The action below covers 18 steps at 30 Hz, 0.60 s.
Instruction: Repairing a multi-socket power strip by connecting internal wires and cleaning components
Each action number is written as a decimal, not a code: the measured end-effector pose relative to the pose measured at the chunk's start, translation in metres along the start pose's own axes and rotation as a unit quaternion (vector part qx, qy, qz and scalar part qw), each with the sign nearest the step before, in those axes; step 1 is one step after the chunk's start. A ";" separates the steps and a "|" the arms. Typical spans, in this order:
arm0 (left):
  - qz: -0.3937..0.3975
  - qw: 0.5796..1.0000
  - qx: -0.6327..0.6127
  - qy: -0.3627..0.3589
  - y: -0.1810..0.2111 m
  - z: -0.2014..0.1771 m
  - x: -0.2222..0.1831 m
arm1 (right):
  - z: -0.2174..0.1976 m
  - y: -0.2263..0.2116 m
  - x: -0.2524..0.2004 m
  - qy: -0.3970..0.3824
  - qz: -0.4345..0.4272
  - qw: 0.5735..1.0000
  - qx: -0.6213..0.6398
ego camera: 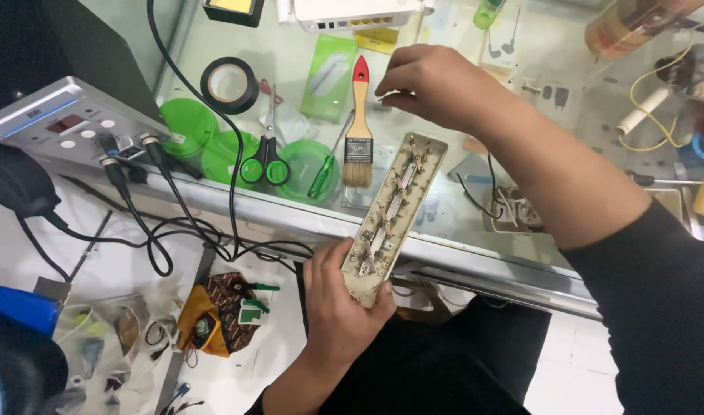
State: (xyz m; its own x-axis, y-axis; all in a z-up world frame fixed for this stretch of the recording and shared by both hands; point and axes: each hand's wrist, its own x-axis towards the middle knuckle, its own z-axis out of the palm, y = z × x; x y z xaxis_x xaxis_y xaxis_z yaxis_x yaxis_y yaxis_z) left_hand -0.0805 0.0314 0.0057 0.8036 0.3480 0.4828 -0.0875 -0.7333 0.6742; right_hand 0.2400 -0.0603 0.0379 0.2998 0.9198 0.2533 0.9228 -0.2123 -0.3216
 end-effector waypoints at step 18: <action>0.008 1.000 0.010 -0.005 -0.003 0.000 -0.001 | -0.018 0.065 -0.054 0.008 -0.014 0.993 -0.121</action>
State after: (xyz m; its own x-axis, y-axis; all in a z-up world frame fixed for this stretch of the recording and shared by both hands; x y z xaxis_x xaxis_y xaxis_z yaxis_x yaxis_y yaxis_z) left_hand -0.0806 0.0333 0.0031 0.8083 0.3308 0.4871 -0.0882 -0.7499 0.6557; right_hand 0.2878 -0.1297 0.0201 0.2743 0.9216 0.2746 0.9616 -0.2605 -0.0864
